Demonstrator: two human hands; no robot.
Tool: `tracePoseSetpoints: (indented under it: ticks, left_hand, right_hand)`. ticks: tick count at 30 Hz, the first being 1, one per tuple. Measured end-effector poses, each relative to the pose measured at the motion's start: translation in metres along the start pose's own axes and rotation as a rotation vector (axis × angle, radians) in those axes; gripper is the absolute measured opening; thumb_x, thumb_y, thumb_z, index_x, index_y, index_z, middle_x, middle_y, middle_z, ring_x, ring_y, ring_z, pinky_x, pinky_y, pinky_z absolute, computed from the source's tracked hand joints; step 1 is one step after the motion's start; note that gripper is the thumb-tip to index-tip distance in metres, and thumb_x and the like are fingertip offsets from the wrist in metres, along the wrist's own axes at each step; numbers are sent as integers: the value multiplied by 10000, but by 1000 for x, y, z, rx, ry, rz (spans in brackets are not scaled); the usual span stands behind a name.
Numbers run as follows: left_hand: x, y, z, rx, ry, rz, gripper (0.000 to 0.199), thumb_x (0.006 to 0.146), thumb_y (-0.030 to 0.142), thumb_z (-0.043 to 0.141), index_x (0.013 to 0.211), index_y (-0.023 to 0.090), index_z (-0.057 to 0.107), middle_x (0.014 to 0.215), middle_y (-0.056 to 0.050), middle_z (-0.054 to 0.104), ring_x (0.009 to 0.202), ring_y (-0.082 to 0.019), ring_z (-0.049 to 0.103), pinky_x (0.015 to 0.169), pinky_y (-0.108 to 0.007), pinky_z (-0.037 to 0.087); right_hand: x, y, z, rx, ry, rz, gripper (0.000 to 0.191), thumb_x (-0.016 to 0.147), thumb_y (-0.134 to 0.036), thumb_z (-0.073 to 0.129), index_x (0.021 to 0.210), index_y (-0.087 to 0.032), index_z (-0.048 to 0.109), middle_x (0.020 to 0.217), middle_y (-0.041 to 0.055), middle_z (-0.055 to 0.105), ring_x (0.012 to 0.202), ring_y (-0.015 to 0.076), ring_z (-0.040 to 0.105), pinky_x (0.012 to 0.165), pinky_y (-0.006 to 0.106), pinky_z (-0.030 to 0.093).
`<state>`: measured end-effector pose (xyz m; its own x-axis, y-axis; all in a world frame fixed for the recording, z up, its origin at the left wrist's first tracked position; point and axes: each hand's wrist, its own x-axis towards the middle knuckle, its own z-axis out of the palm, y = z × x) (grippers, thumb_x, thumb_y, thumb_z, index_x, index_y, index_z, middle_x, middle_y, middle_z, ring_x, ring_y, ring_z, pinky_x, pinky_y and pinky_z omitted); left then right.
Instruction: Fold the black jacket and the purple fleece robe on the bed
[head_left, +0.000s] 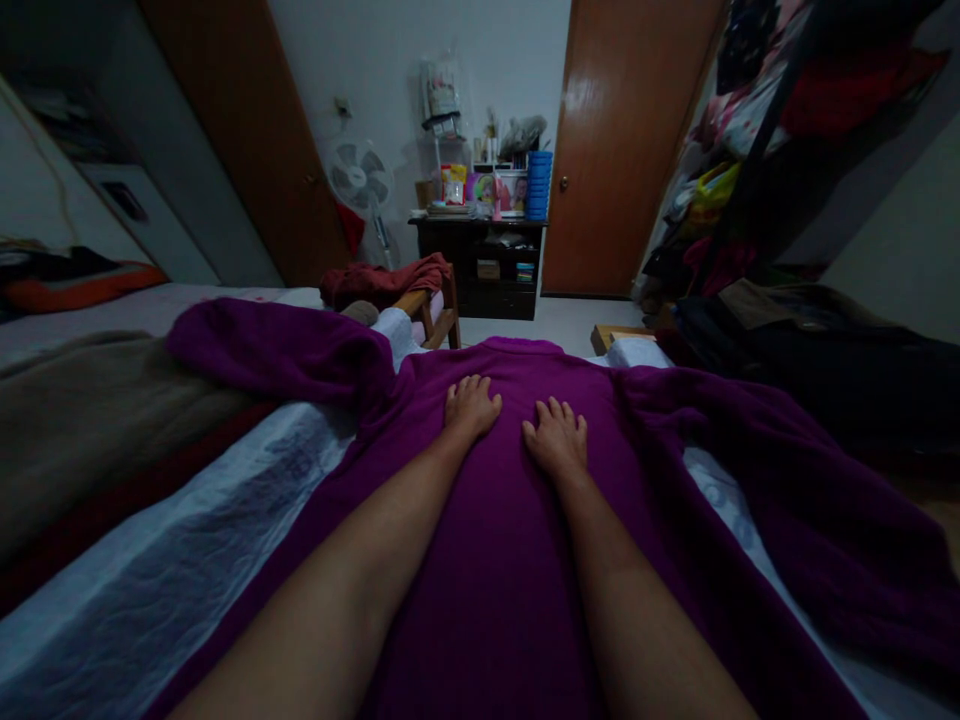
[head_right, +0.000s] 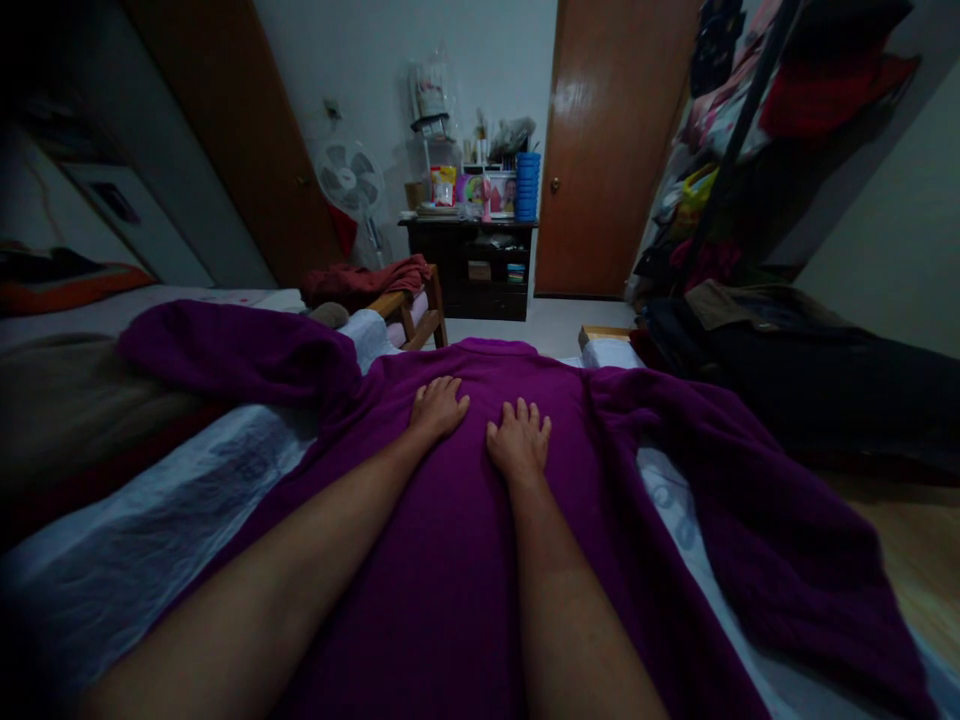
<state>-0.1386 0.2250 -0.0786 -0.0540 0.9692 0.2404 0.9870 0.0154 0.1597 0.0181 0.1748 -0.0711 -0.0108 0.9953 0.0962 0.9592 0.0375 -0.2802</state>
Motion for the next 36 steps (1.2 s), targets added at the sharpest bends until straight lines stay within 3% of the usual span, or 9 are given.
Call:
tracePoseSetpoints:
  ticks: [10, 13, 17, 20, 24, 26, 29, 32, 36]
  left_hand:
    - [41, -45, 4, 53, -125, -82, 636, 905, 577, 290, 1445, 254, 383, 1532, -75, 357, 1409, -317, 261, 1126, -572, 184]
    - [53, -59, 4, 68, -155, -70, 654, 905, 599, 267, 1444, 247, 383, 1538, -78, 344, 1406, -334, 259, 1111, -566, 211]
    - [61, -68, 4, 97, -106, -14, 545, 929, 495, 294, 1385, 242, 454, 1462, -98, 444, 1316, -336, 388, 1038, -542, 322]
    - [66, -71, -1, 108, -28, 11, 443, 929, 347, 340, 1319, 226, 513, 1382, -122, 507, 1296, -311, 406, 1046, -503, 315]
    - [75, -73, -9, 82, 68, 62, 396, 909, 262, 398, 1282, 205, 520, 1383, -121, 503, 1346, -254, 366, 1136, -432, 200]
    - [82, -71, -11, 48, 21, 40, 415, 909, 307, 431, 1306, 195, 485, 1378, -116, 521, 1328, -240, 405, 1146, -417, 186]
    - [96, -65, -11, 7, -64, -35, 466, 934, 406, 396, 1342, 187, 445, 1314, -128, 586, 1247, -246, 508, 1084, -406, 301]
    - [110, -57, -12, -10, -122, -97, 490, 940, 495, 330, 1264, 193, 541, 1284, -147, 610, 1220, -293, 536, 1013, -440, 377]
    - [124, -48, -12, -17, -158, -163, 436, 882, 526, 442, 1073, 210, 672, 1230, -138, 649, 1195, -335, 548, 1010, -499, 367]
  right_hand:
    - [0, -1, -1, 1, -21, -1, 561, 915, -452, 380, 1420, -214, 429, 1527, 92, 346, 1413, 285, 238, 1125, 521, 151]
    - [0, -2, -2, -5, -18, 2, 554, 917, -449, 377, 1418, -220, 431, 1528, 87, 347, 1412, 286, 239, 1126, 521, 150]
    - [0, -3, -2, -9, -23, 8, 557, 917, -447, 371, 1422, -220, 427, 1529, 88, 345, 1413, 287, 238, 1127, 522, 144]
    - [-1, -3, -1, -5, -6, 4, 552, 913, -438, 377, 1415, -215, 438, 1523, 90, 355, 1410, 289, 245, 1128, 518, 144]
    - [0, -4, 0, 6, 16, 16, 541, 908, -423, 387, 1403, -214, 454, 1516, 84, 370, 1406, 294, 253, 1128, 523, 143]
    - [0, -4, 0, 11, 12, 20, 542, 905, -426, 392, 1399, -215, 458, 1514, 83, 373, 1405, 300, 255, 1127, 526, 145]
    - [0, -5, -1, 12, 3, 20, 545, 904, -431, 391, 1403, -220, 451, 1517, 82, 369, 1407, 298, 250, 1128, 525, 139]
    - [0, -5, -2, 12, 1, 25, 547, 908, -429, 383, 1411, -222, 439, 1519, 84, 364, 1413, 286, 238, 1133, 514, 127]
    - [-1, -5, -2, 28, 1, 24, 546, 907, -427, 383, 1406, -216, 444, 1518, 87, 365, 1411, 289, 238, 1131, 518, 131]
